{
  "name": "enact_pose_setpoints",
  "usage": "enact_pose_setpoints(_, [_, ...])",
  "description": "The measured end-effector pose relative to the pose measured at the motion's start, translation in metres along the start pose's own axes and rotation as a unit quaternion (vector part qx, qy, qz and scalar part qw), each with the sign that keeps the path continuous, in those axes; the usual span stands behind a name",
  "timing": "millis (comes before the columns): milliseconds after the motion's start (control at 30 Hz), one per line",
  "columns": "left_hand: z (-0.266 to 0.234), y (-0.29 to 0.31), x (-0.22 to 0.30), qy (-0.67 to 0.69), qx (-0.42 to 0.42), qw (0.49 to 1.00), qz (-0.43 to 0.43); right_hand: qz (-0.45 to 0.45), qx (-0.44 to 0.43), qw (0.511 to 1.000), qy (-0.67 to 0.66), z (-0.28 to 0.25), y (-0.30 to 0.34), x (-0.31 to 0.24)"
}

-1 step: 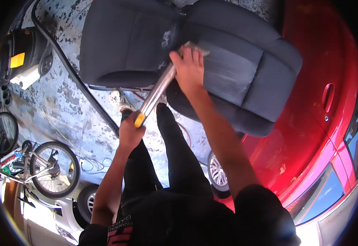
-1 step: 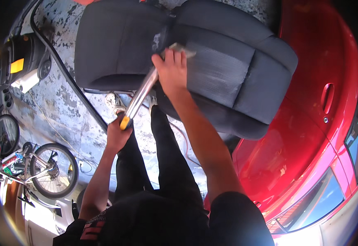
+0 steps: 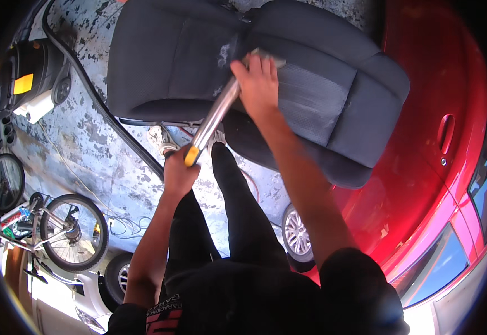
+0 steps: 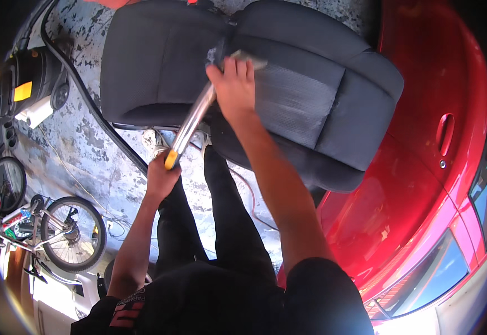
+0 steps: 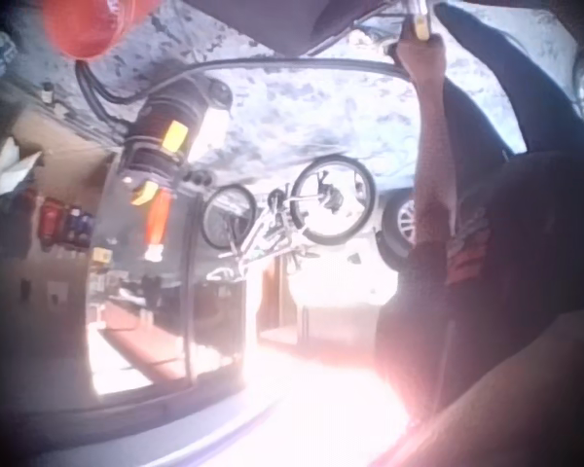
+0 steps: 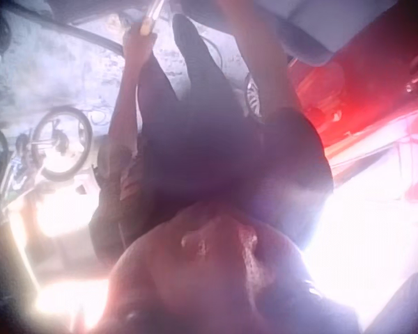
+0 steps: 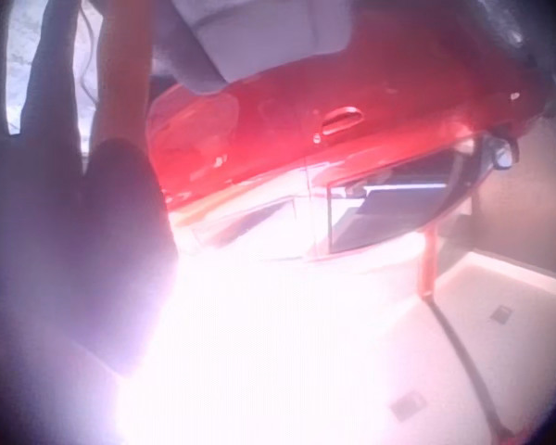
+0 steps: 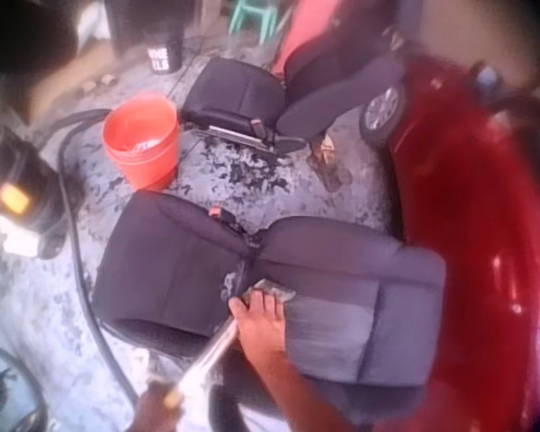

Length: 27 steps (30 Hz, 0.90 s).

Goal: The person uses a handheld vacuum with a brush attachment to clean a gray car seat removed from a red vehicle. They repeatedly vacuum the seat surface and sides, then apply a soapy cloth to wipe the seat, dipping the cloth into a red bucket as needed.

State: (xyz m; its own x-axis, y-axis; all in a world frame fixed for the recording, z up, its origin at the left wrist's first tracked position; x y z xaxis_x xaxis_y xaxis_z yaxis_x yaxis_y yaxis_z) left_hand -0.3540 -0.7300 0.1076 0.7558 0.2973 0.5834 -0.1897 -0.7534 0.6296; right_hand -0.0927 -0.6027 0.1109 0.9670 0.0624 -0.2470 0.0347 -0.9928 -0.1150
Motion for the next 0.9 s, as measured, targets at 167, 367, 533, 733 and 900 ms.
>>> enact_pose_setpoints(167, [0.033, -0.086, 0.059, -0.024, -0.066, 0.995, -0.072, 0.001, -0.041, 0.999, 0.035, 0.043, -0.049, 0.084])
enact_pose_setpoints(367, [0.035, -0.057, 0.016, 0.001, -0.08, 0.993, -0.084, 0.022, -0.038, 0.999, 0.015, 0.05, -0.013, 0.055])
enact_pose_setpoints(533, [0.033, -0.001, 0.0, -0.046, -0.121, 0.985, -0.117, 0.044, -0.062, 0.997, 0.0, 0.037, 0.041, 0.027])
enact_pose_setpoints(733, [0.038, 0.051, -0.013, -0.043, -0.135, 0.98, -0.139, 0.051, -0.087, 0.995, -0.021, 0.034, 0.088, 0.0])
enact_pose_setpoints(900, [0.03, 0.073, -0.026, -0.063, -0.16, 0.972, -0.158, 0.075, -0.107, 0.991, -0.026, 0.035, 0.117, -0.015])
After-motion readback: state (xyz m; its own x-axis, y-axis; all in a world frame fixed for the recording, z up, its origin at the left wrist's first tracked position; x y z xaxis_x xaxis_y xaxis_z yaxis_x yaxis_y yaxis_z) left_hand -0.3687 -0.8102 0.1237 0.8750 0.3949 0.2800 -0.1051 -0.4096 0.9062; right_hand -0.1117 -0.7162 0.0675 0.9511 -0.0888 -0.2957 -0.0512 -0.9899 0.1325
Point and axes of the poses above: each hand's wrist, its own y-axis away from the middle knuckle, its own z-axis out of the palm, x = y × z, the point moved 7 cm from there along -y, towards the middle knuckle, and after that the axes turned 5 degrees about -y, right-handed, at the moved point
